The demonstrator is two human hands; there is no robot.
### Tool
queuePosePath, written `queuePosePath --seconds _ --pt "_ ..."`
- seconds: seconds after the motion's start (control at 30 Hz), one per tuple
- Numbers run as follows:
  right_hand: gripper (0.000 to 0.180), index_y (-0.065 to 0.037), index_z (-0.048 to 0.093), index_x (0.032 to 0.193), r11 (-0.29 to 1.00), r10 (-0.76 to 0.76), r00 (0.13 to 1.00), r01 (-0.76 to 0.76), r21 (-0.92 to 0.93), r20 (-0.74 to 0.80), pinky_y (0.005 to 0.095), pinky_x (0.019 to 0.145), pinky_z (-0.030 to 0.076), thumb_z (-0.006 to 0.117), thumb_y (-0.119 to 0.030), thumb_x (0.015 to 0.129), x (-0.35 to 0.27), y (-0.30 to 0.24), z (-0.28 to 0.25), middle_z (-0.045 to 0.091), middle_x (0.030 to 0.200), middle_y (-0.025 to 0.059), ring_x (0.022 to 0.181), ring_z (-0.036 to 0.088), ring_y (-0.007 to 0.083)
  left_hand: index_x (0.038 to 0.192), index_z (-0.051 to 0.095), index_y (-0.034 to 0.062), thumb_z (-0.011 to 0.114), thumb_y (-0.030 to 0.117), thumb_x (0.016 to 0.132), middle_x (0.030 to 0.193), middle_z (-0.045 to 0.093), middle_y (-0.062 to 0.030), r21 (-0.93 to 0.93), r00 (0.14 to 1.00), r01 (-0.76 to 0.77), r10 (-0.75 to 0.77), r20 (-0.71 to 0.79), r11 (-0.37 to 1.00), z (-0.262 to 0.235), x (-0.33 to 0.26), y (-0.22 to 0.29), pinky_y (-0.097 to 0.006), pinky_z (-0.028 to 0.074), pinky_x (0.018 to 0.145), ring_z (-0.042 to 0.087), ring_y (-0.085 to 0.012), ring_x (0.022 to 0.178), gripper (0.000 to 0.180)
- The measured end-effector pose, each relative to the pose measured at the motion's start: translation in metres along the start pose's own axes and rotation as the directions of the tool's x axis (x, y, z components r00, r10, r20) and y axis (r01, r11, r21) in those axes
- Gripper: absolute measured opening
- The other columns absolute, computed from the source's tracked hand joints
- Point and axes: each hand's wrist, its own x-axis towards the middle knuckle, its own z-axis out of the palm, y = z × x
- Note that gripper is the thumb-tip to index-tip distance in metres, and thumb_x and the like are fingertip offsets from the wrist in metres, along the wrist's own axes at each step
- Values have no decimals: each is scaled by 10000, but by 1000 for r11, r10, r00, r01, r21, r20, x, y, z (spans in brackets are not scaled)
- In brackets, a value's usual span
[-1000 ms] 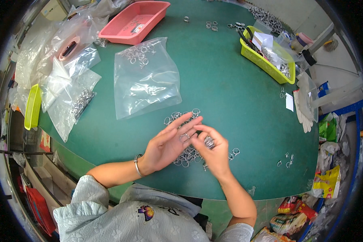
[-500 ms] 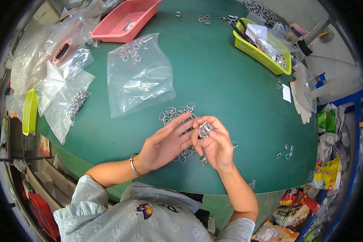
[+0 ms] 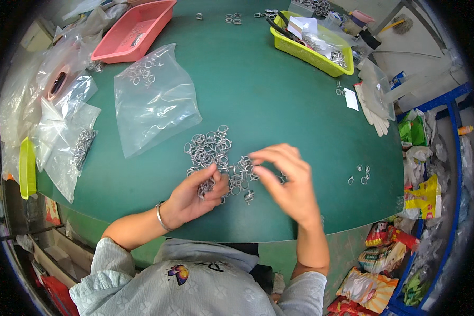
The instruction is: The person gathers and sorts small metal rings and clasps by hand on a green work table, picking up handfuls of the items and placing them into a small yellow bin.
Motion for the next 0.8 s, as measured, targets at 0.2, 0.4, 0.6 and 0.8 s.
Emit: queuePosePath --seconds 0.2,0.4,0.6,0.8 --pt "365 -20 585 1007 852 232 972 -192 -487 23 360 768 424 718 -77 672 -53 31 -13 515 1051 107 911 497 284 913 589 48 427 290 960 544 398 -8 264 946 244 -289 147 933 8 -5 -8 -202 223 349 279 -55 418 295" --pt "235 7 587 957 936 315 944 -326 -130 -98 267 582 419 677 -21 742 -63 41 2 560 855 71 659 529 159 1186 517 13 445 192 951 697 547 -46 500 897 301 -419 142 812 10 -8 -26 -189 363 427 479 -70 526 304" --pt "99 11 606 918 631 556 831 -453 629 41 191 643 413 617 -11 823 -73 21 18 588 833 16 698 512 60 1218 477 22 419 311 960 846 587 -72 419 923 268 -356 146 867 -1 -6 -37 -210 425 493 550 -97 672 392" --pt "181 2 643 852 983 170 985 -171 60 25 274 648 448 695 13 679 -73 -15 30 584 796 90 732 554 201 1149 507 17 398 324 963 975 618 -101 362 939 265 -324 113 894 -2 -4 -35 -237 488 602 611 -141 854 374"
